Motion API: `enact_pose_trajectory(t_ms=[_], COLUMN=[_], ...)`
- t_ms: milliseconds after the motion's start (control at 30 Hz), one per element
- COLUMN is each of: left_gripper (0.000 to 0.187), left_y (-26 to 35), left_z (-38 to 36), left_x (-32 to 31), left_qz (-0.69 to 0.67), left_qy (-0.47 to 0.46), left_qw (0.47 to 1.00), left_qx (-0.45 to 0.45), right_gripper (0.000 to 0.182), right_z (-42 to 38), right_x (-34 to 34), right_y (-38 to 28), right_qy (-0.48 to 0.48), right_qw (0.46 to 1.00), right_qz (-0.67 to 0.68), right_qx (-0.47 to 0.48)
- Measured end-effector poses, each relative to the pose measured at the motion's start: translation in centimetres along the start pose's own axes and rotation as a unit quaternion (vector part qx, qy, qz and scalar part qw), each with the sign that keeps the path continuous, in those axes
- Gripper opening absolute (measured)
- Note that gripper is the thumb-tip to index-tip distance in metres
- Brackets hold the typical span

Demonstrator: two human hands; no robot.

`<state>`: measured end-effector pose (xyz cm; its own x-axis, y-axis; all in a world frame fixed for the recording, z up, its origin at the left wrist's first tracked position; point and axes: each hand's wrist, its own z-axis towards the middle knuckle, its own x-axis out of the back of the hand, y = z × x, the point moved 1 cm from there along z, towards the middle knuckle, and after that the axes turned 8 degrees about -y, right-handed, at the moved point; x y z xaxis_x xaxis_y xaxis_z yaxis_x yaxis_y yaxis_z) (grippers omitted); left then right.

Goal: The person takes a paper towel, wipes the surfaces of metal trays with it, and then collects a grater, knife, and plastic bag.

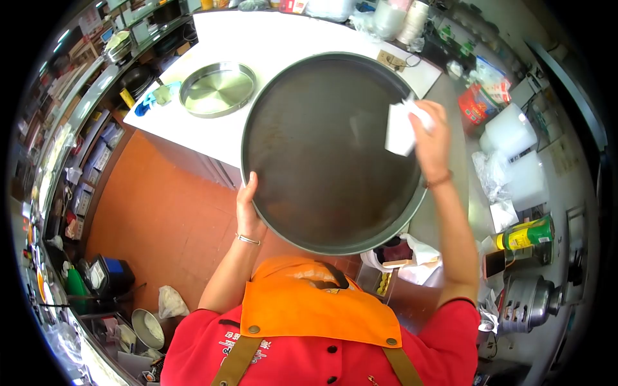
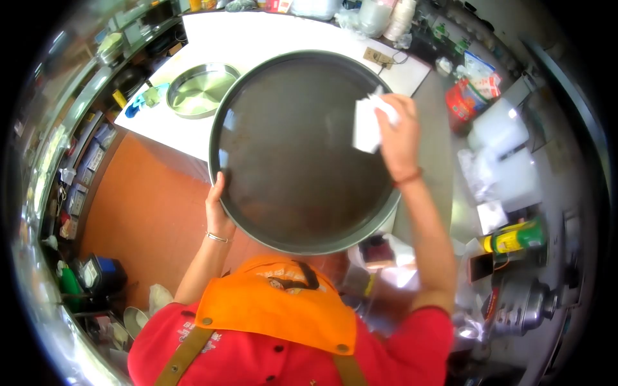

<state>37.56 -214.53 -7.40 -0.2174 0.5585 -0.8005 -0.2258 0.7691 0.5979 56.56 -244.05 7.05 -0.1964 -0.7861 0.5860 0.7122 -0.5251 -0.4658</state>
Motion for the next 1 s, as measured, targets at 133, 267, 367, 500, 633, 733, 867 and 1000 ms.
enact_pose_trajectory(t_ms=[133,267,367,500,633,733,867,1000], left_gripper=[0.048,0.042,0.037,0.030,0.031,0.032,0.032,0.042], left_y=[0.4,1.2,2.2,3.7,7.0,8.0,9.7,13.3], left_z=[-1.9,-3.3,-4.5,-6.3,-8.7,-9.3,-10.6,-13.6], left_x=[-1.6,-2.0,-2.1,0.5,0.6,3.3,5.3,7.6], left_qz=[0.022,0.084,0.100,0.127,0.101,0.118,0.123,0.108], left_qy=[-0.011,0.011,0.043,0.115,0.186,0.220,0.178,0.185], left_qw=[1.000,0.995,0.989,0.974,0.958,0.949,0.949,0.953], left_qx=[-0.015,-0.056,-0.097,-0.148,-0.192,-0.192,-0.227,-0.214], right_gripper=[0.028,0.054,0.069,0.072,0.065,0.063,0.070,0.065], right_z=[4.6,3.5,-1.4,-10.5,-14.7,-12.0,-4.8,3.6], right_x=[-8.0,-14.8,-17.1,-18.1,-18.1,-20.6,-26.2,-31.6], right_y=[-1.3,-8.1,-13.8,-16.7,-16.6,-19.0,-24.2,-23.8], right_qy=[0.038,-0.078,-0.201,-0.399,-0.450,-0.402,-0.287,-0.227], right_qw=[0.995,0.967,0.899,0.790,0.715,0.702,0.782,0.879], right_qz=[-0.053,0.004,-0.016,0.077,0.103,0.050,0.057,0.036], right_qx=[0.075,0.242,0.388,0.459,0.526,0.586,0.550,0.418])
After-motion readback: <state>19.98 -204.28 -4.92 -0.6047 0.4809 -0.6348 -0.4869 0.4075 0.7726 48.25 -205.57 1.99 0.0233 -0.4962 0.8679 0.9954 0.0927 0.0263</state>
